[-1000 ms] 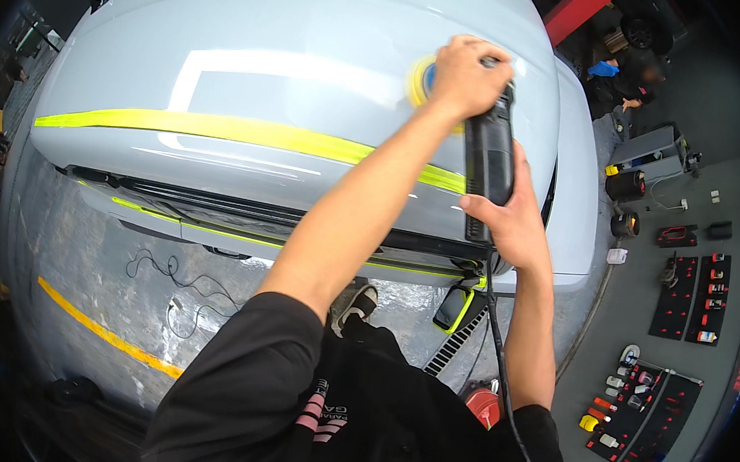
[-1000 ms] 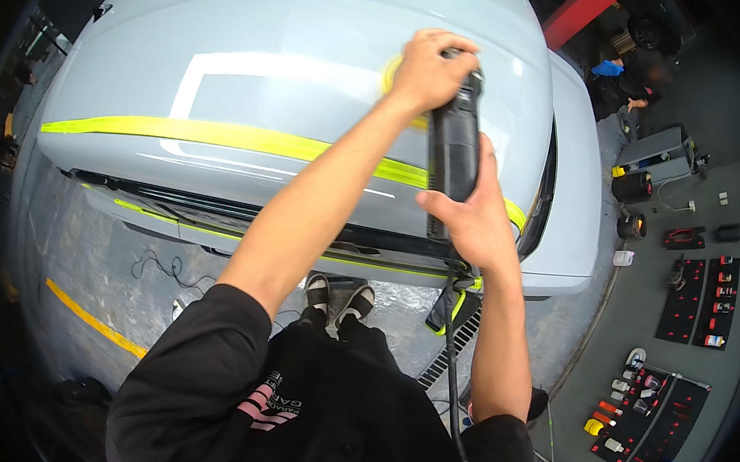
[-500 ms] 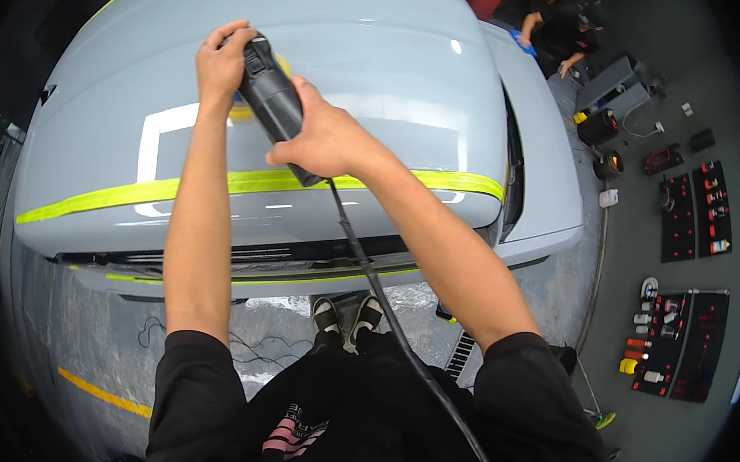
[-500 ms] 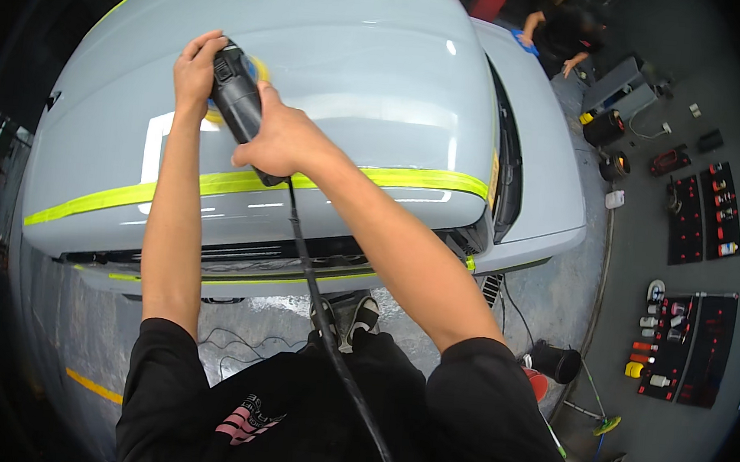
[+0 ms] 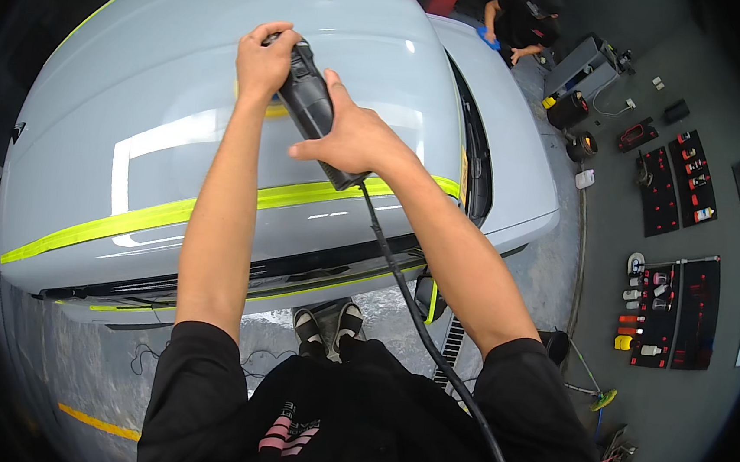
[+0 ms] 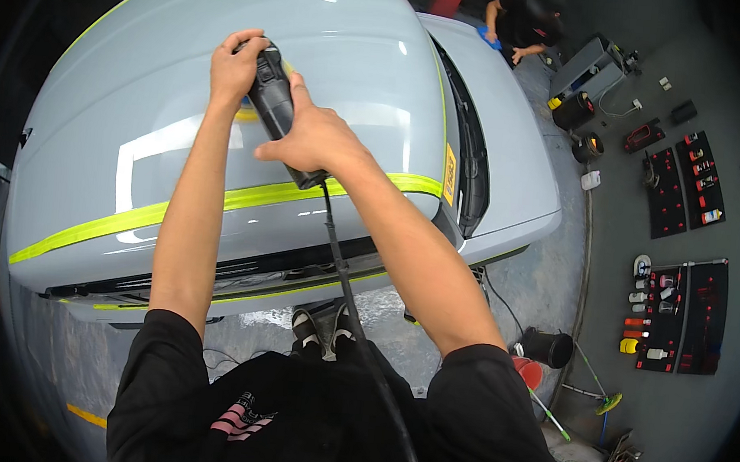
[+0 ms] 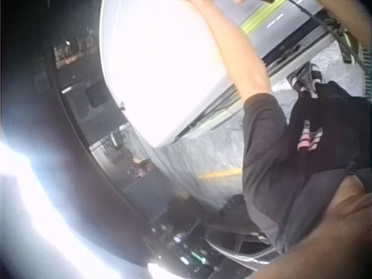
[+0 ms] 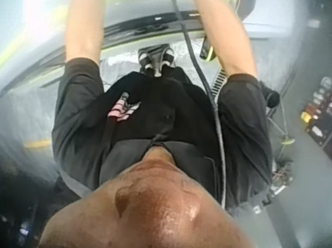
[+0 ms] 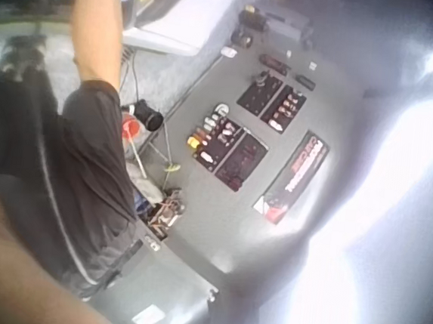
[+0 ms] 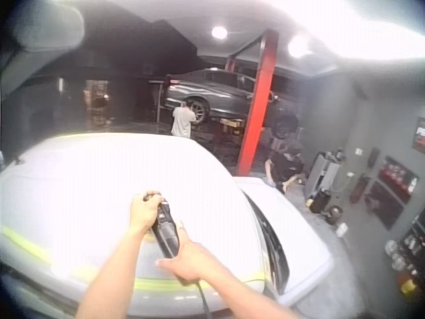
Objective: The person uses a dual-action polisher with a yellow pad to polish the hood of a gray car. They move the polisher in overlapping passes across the surface while using their left hand to stabilize the tool and guide it along the edges. The hood is masked with bright green tape to protect adjacent areas.
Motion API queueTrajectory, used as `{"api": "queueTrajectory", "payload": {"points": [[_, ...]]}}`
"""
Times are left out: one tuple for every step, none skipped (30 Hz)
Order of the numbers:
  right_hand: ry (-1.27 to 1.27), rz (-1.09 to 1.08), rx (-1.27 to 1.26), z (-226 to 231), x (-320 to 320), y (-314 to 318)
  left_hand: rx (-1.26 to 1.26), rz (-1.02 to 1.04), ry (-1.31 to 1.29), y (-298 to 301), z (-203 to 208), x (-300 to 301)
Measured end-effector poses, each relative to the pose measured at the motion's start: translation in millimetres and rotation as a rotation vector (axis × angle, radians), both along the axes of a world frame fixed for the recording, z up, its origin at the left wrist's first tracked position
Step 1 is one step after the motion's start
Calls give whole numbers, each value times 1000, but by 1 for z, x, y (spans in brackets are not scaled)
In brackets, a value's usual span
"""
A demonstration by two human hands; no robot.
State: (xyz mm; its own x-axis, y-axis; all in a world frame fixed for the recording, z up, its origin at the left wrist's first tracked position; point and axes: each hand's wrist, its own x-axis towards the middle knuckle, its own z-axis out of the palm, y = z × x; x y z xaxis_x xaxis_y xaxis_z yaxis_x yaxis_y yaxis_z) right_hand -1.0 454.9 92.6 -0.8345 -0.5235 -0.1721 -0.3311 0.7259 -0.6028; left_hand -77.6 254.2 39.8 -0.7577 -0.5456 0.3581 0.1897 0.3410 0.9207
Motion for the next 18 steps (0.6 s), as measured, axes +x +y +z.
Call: {"api": "queueTrajectory", "payload": {"points": [[-8,-23,-1,-4,-5,13,-8,-62,-20,18,5,-1],[-12,-36,-5,-5,-9,24,-19,-54,-5,31,5,-6],[-16,-47,-9,-6,-11,33,-29,-43,11,41,3,-11],[-3,-60,-20,-6,-13,42,-39,-33,26,51,0,-17],[8,-80,-26,-7,-15,55,-36,-51,5,66,-1,-21],[18,-88,-36,-7,-14,62,-69,-68,15,73,-4,-27],[-1,-116,-30,-5,-13,69,-65,-79,9,81,-8,-31],[-5,-162,-28,-5,-13,82,-54,-105,5,101,-8,-36],[-8,-192,-31,-6,-12,91,-93,-112,18,113,-9,-39],[-10,-219,-34,-7,-13,100,-132,-114,31,125,-9,-42],[14,-244,-52,-10,-14,111,-173,-137,42,137,-10,-49],[-23,-268,-30,-6,-13,114,-215,-142,41,142,-10,-53],[33,-250,-60,-13,-16,118,-230,-172,-1,145,-10,-54],[94,-265,-75,-22,-20,133,-269,-195,-66,168,-3,-52],[84,-266,-82,-27,-23,142,-423,-120,-134,185,1,-47],[38,-326,-73,-28,-25,163,-593,-152,-128,215,19,-27],[45,-268,-108,-38,-32,179,-589,-247,27,234,27,-12],[54,-231,-134,-57,-40,208,-575,-436,170,265,44,10]]}}
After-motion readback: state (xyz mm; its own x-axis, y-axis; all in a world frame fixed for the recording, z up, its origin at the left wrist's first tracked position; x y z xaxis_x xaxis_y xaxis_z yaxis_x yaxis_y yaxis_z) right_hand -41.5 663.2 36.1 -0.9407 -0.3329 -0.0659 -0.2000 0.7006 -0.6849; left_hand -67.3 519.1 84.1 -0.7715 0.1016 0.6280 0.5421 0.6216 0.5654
